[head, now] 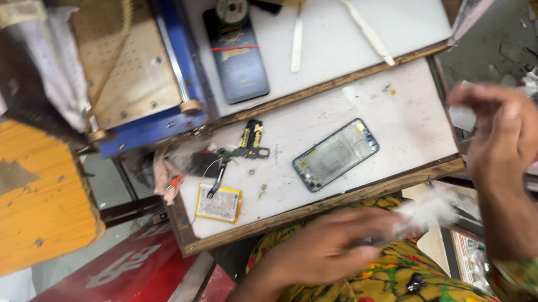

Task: The person disassembles a smartphone, removes the battery and internal components, and manipulates small parts on the workbench. The person then reassembles the phone by placing the battery back and closing the device.

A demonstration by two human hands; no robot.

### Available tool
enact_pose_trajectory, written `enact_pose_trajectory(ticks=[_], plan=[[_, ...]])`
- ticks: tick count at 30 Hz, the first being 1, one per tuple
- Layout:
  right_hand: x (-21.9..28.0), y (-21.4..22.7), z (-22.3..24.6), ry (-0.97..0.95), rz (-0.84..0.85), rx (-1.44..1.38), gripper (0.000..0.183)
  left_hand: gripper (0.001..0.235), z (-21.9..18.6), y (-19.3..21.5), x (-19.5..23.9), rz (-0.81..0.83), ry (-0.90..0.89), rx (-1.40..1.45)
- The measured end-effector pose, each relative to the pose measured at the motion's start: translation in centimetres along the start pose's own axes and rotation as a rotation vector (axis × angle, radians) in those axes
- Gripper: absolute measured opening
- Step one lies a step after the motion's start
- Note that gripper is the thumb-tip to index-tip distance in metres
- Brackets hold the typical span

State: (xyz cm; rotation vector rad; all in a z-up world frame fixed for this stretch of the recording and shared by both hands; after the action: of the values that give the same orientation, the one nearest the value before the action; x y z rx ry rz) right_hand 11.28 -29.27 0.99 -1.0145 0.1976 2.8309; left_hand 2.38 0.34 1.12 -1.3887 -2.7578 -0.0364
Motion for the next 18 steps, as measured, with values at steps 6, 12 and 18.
enact_pose_trajectory(ticks=[6,12,18], plan=[[11.3,-0.6,2.0,-0.545,0.587,-0.051,0.040,0.051,0.7,-11.0,-7.5,0.566,-0.155,0.020],[14.9,-4.2,5.5,-1.014,1.098,-0.321,0.055,0.059,3.0,-10.3,-6.1,0.731,-0.121,0.044],[15.7,-8.2,6.9,-2.486,1.205,1.771,0.069,0.067,1.8,-12.4,-8.7,0.862,-0.159,0.201]])
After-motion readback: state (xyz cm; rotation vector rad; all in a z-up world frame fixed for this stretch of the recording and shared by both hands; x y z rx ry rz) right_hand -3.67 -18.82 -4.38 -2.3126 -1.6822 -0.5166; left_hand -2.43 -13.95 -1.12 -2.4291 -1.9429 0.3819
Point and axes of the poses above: each hand's wrist, its own x-axis away from the middle knuckle, its own y-axis out of the back of the hand, z = x × y, the point moved 4 cm from there along -x, towards the middle knuckle, and after that the axes turned 15 degrees about y, right-handed, at the moved point
